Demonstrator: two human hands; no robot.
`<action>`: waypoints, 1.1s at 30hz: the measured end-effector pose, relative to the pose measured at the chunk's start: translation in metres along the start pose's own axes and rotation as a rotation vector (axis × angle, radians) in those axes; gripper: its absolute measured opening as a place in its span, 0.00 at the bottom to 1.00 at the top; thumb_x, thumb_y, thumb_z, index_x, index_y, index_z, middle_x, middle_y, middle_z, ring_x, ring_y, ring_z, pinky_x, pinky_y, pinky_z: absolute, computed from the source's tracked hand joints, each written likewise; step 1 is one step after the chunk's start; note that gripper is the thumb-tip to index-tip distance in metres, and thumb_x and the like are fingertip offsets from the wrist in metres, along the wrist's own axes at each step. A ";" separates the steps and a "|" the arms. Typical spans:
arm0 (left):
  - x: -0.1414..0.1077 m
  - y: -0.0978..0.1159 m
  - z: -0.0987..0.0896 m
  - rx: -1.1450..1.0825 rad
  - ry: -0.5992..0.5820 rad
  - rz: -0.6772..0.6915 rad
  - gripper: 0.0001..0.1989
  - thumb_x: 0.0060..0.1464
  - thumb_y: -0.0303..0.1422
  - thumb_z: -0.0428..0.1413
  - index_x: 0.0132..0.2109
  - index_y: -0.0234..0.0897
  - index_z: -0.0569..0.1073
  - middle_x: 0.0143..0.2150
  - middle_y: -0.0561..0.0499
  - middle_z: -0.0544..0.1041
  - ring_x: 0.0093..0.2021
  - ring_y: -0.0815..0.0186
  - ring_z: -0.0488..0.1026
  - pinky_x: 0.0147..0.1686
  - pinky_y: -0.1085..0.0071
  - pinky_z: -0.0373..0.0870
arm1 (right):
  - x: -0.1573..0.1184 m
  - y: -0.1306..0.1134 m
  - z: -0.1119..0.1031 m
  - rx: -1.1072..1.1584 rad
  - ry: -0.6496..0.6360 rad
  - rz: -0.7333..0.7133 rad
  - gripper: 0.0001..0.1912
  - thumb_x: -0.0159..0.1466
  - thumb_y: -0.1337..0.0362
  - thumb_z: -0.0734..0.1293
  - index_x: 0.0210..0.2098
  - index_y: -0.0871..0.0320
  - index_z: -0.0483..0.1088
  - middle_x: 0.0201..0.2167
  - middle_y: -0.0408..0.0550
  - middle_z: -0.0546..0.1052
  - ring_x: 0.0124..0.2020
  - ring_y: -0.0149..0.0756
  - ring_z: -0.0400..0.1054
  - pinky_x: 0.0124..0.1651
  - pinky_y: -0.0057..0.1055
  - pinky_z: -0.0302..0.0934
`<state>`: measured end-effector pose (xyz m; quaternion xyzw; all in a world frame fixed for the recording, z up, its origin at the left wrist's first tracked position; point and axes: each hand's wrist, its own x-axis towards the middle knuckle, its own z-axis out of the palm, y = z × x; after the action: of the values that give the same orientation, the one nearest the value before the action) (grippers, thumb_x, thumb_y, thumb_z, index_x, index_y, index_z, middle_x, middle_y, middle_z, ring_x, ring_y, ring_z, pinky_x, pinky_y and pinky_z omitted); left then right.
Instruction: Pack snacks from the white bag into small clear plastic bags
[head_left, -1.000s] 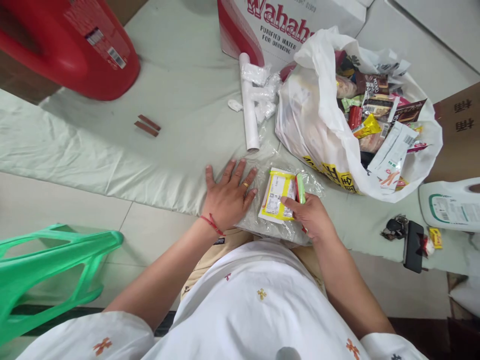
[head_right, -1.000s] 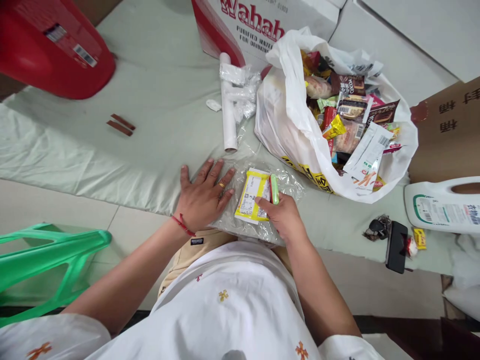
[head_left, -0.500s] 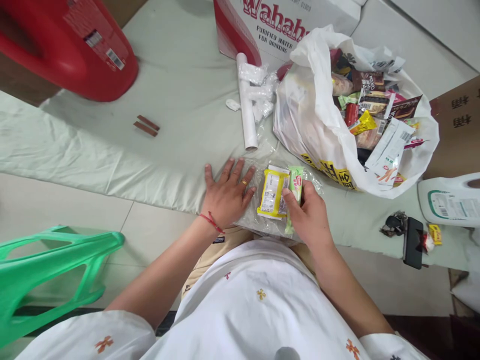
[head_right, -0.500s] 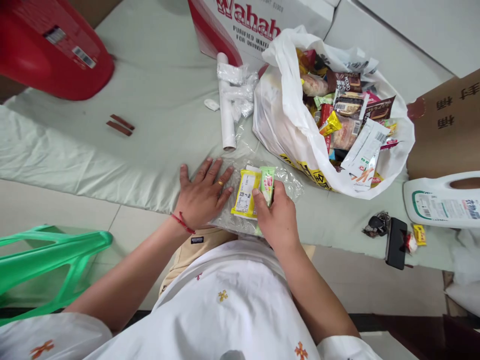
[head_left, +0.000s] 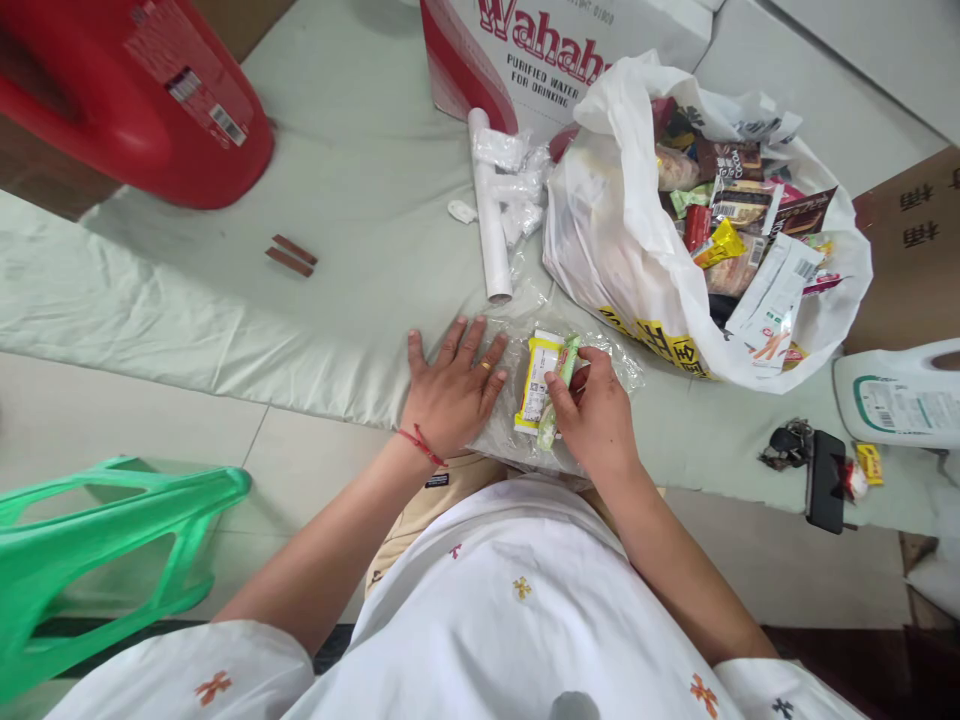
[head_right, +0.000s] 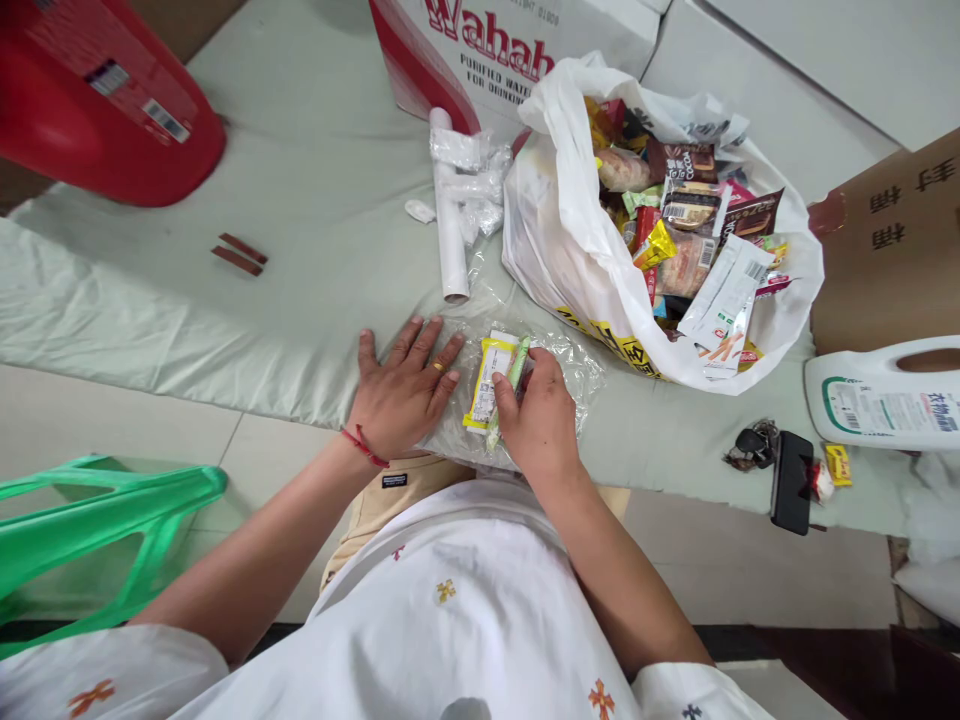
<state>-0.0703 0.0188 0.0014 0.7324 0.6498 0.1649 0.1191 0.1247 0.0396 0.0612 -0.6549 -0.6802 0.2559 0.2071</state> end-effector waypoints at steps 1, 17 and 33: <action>0.000 0.000 -0.001 -0.001 -0.004 -0.001 0.28 0.74 0.43 0.41 0.74 0.45 0.64 0.78 0.39 0.58 0.79 0.44 0.52 0.70 0.23 0.33 | 0.001 0.000 -0.001 0.024 -0.007 0.018 0.24 0.68 0.51 0.66 0.57 0.59 0.66 0.38 0.52 0.80 0.36 0.44 0.75 0.42 0.40 0.67; -0.001 0.000 -0.002 -0.022 0.007 -0.045 0.29 0.74 0.44 0.37 0.75 0.43 0.62 0.80 0.39 0.53 0.79 0.45 0.52 0.72 0.28 0.37 | -0.005 0.007 -0.001 -0.094 -0.007 -0.115 0.17 0.74 0.48 0.58 0.40 0.54 0.66 0.35 0.48 0.77 0.33 0.40 0.69 0.36 0.34 0.55; -0.072 0.001 -0.008 -0.066 0.379 -0.426 0.35 0.65 0.49 0.58 0.70 0.36 0.59 0.65 0.30 0.67 0.68 0.44 0.64 0.66 0.42 0.66 | 0.145 -0.053 -0.022 -0.444 -0.329 -0.750 0.19 0.61 0.73 0.69 0.52 0.60 0.76 0.51 0.55 0.77 0.40 0.43 0.72 0.41 0.35 0.60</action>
<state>-0.0795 -0.0531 0.0033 0.5314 0.7939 0.2912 0.0512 0.0884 0.1851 0.1042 -0.3426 -0.9323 0.1122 0.0296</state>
